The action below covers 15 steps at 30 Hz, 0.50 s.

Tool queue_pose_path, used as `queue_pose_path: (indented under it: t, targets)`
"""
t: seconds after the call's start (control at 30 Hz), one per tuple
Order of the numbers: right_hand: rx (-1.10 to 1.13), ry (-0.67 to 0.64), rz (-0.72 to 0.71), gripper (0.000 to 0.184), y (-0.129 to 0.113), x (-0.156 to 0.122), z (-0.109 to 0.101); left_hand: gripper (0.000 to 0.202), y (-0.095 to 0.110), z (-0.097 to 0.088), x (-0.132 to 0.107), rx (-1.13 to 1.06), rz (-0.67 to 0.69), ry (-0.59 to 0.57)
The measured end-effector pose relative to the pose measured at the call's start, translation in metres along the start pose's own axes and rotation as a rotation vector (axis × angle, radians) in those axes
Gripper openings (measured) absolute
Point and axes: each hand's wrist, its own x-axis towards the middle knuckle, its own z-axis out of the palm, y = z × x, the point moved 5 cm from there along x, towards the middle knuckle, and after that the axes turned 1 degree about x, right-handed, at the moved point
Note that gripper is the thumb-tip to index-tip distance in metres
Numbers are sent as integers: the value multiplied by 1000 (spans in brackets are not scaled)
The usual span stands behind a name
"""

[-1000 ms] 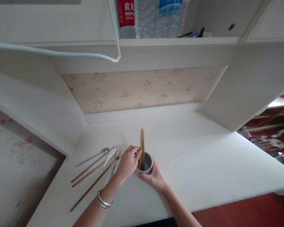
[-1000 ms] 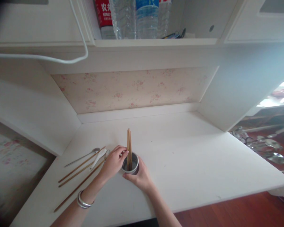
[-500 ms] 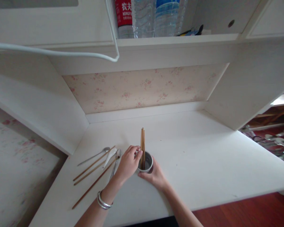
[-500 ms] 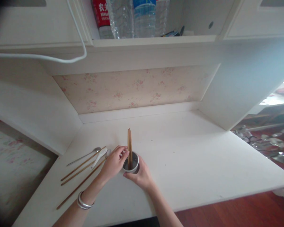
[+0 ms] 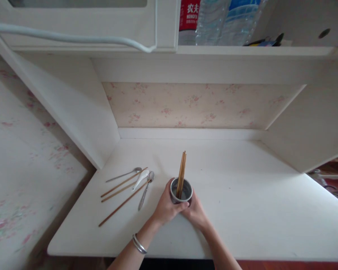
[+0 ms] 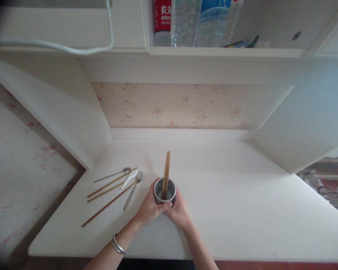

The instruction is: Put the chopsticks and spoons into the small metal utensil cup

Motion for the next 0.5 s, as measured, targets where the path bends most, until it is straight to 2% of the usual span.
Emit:
queue_pose_path:
  t: [0.1, 0.2, 0.27, 0.37, 0.43, 0.5]
  targets:
    - [-30, -4, -19, 86, -2, -4, 2, 74, 3, -1, -2, 5, 23, -1]
    - [-155, 98, -25, 96, -8, -18, -2, 76, 0, -4, -3, 10, -15, 31]
    - [-301, 219, -61, 91, -22, -32, -6, 78, -4, -5, -3, -17, -43, 38]
    - [-486, 392, -236, 70, -62, -51, -1, 77, -6, -5, -1, -110, -40, -4]
    - [-536, 320, -322, 47, -88, -52, 20, 70, -5, -5, -2, -88, -34, -45]
    - [-572, 70, -301, 27, -104, -40, 54, 63, -3, -9, -6, 92, -39, -50]
